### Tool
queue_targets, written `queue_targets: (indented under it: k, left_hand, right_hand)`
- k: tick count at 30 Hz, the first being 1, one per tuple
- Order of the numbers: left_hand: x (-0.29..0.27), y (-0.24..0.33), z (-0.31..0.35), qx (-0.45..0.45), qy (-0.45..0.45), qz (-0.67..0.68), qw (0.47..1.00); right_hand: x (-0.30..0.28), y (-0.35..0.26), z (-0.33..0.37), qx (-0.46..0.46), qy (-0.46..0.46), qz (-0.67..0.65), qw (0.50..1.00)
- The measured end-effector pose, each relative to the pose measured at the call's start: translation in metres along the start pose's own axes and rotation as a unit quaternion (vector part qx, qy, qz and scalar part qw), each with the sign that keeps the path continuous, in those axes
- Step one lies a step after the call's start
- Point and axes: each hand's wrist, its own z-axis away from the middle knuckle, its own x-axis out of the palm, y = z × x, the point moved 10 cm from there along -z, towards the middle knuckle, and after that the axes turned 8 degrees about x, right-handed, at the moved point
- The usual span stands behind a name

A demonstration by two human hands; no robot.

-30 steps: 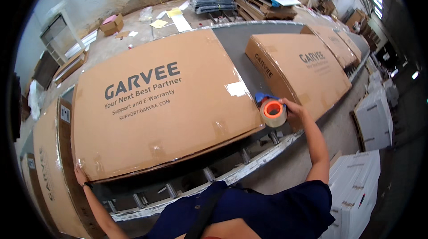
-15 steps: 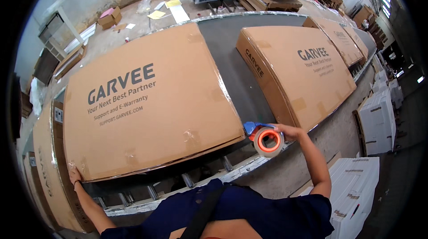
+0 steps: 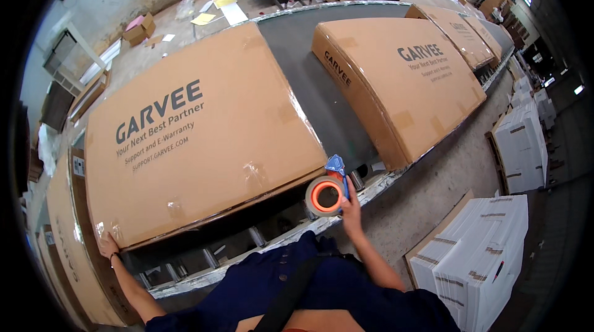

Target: The person uses a tape dispenser to seal cardboard boxes on a conveyor belt, applying tape along the edges and corners of the boxes.

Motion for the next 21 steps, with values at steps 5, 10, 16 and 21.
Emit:
queue_targets:
  k: [5,10,16,21]
  left_hand:
    - [-0.013,0.03,0.026,0.004,0.007,-0.012,1.0]
    - [-0.007,0.001,0.004,0.013,-0.083,0.019,0.996]
    - [0.065,-0.028,-0.105,0.18,-0.24,0.506,0.809]
    - [0.077,0.026,-0.087,0.249,-0.308,0.62,0.678]
  right_hand:
    - [0.018,-0.007,0.017,0.018,0.082,-0.022,0.996]
    - [0.029,-0.019,0.012,0.089,0.047,-0.141,0.985]
    - [0.052,-0.013,0.015,0.155,0.082,-0.121,0.977]
    - [0.126,-0.03,0.063,0.149,0.121,-0.081,0.978]
